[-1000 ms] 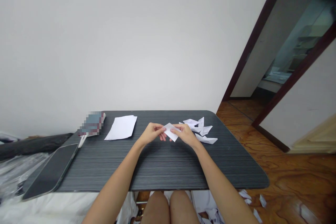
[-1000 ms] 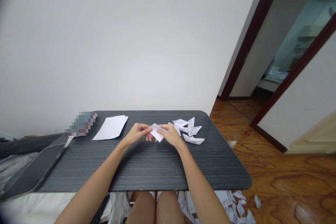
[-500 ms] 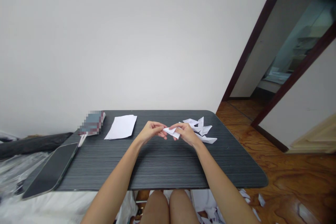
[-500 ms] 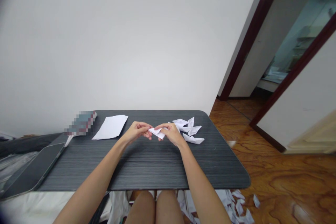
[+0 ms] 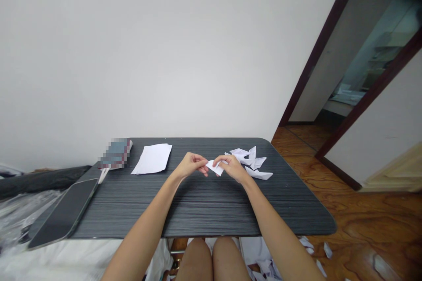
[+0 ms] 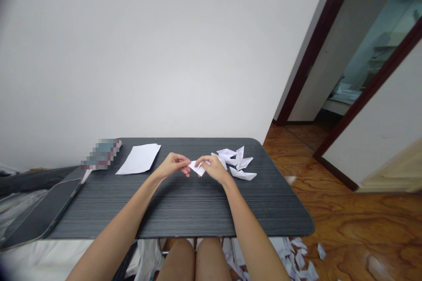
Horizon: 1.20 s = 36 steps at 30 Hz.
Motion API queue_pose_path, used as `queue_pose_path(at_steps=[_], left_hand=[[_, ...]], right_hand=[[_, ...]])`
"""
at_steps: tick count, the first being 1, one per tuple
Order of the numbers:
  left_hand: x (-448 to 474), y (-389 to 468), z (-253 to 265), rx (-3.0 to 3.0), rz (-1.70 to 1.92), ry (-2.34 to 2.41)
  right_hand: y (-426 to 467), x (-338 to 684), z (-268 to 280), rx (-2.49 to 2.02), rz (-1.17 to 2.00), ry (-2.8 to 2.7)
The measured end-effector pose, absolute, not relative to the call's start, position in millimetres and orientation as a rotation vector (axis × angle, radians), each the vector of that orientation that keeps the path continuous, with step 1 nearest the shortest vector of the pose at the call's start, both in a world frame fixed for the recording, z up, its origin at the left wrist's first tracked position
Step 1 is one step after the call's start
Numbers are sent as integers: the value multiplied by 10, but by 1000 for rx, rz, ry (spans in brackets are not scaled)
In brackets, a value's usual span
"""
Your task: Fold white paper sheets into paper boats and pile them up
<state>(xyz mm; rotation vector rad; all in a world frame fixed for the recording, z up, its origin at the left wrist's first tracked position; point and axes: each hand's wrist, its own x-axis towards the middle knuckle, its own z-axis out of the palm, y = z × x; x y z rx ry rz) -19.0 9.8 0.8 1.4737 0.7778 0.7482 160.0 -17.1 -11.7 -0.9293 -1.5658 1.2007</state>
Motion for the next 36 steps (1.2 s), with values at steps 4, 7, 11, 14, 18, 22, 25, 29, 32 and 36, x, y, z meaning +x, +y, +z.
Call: queue_pose_path(at_steps=[4, 7, 11, 14, 18, 22, 25, 29, 32, 36], left_hand=[[-199, 81, 13, 1623, 790, 785], [-190, 44, 28, 1805, 814, 800], [-167, -4, 51, 2001, 858, 814], [-152, -28, 62, 2098, 900, 829], [-136, -44, 43, 2164, 873, 853], [-143, -3, -11, 2050, 824, 854], [-181, 67, -21, 1810, 850, 812], [-230, 131, 21, 1596, 910, 661], [-227, 118, 51, 1641, 862, 565], [-192, 69, 61, 1697, 924, 586]], right_hand=[[-195, 1593, -90, -885, 1244, -1516], [-201, 1570, -90, -1003, 1172, -1548], [-183, 1567, -100, -1100, 1038, -1610], [-171, 1578, -97, -1112, 965, -1625], [-181, 1551, -112, -1097, 1041, -1635], [-181, 1506, -144, -1063, 1108, -1608], [-153, 1518, -162, -1008, 1141, -1538], [-110, 1559, -194, -939, 1178, -1408], [-99, 1545, -219, -867, 1289, -1335], [-100, 1488, -235, -799, 1319, -1265]])
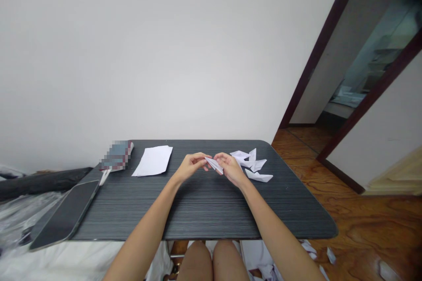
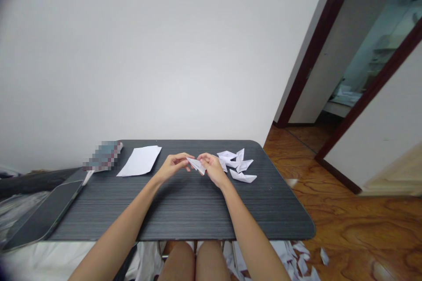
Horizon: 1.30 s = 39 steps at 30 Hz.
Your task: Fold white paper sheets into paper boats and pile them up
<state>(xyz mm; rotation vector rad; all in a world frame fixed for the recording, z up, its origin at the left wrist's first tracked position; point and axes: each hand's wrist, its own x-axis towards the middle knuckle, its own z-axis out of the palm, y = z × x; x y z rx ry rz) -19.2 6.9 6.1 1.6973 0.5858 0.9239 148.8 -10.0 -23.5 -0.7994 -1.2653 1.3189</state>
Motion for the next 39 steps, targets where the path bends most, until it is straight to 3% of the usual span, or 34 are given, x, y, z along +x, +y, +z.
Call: queue_pose_path(at_steps=[13, 28, 39], left_hand=[[-116, 55, 15, 1576, 1122, 759], [-119, 81, -4, 1616, 990, 694], [-82, 139, -93, 1489, 1055, 841]], right_hand=[[-111, 1446, -223, -845, 1366, -1182], [-194, 1383, -198, -783, 1603, -1246], [-89, 1375, -317, -937, 1356, -1272]])
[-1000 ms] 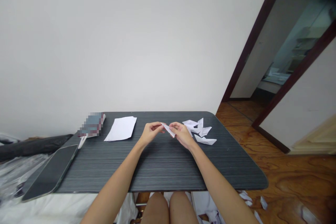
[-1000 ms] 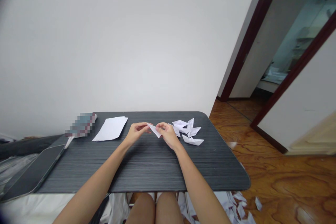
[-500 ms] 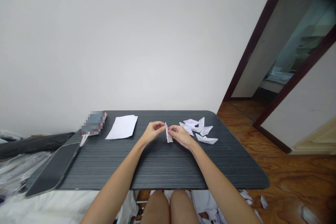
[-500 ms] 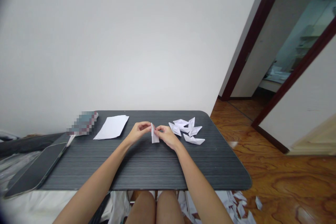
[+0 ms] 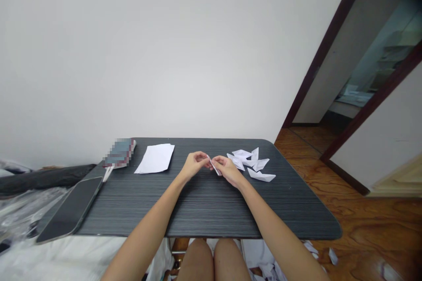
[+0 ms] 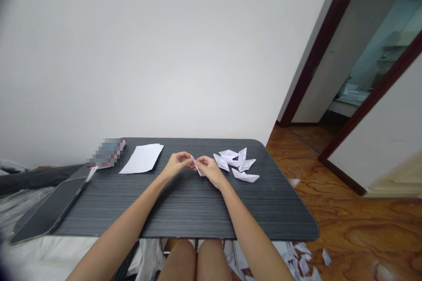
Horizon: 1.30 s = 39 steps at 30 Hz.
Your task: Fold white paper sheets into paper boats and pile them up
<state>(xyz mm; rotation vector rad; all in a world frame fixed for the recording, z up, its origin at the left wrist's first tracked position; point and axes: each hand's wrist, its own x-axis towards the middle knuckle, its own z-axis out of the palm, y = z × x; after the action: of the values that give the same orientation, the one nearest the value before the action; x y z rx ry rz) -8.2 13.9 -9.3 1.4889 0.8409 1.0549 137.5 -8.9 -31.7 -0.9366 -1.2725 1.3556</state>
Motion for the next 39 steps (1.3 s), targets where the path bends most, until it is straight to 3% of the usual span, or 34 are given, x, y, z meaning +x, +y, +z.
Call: queue_pose_path(at_steps=[8, 16, 28, 35, 39], left_hand=[[-118, 199, -169, 1656, 1008, 887], [-111, 189, -216, 2005, 995, 959], [-136, 143, -115, 2214, 1027, 1083], [-187, 127, -183, 2583, 665, 877], [-186, 67, -142, 2741, 509, 717]], right_hand=[[-73, 1388, -352, -975, 1187, -1399], [-40, 1444, -352, -1180, 720, -1624], [-53, 1395, -354, -1078, 1171, -1304], [-112, 1419, -412, -1277, 537, -1814], [-128, 1455, -413, -1385, 365, -1948]])
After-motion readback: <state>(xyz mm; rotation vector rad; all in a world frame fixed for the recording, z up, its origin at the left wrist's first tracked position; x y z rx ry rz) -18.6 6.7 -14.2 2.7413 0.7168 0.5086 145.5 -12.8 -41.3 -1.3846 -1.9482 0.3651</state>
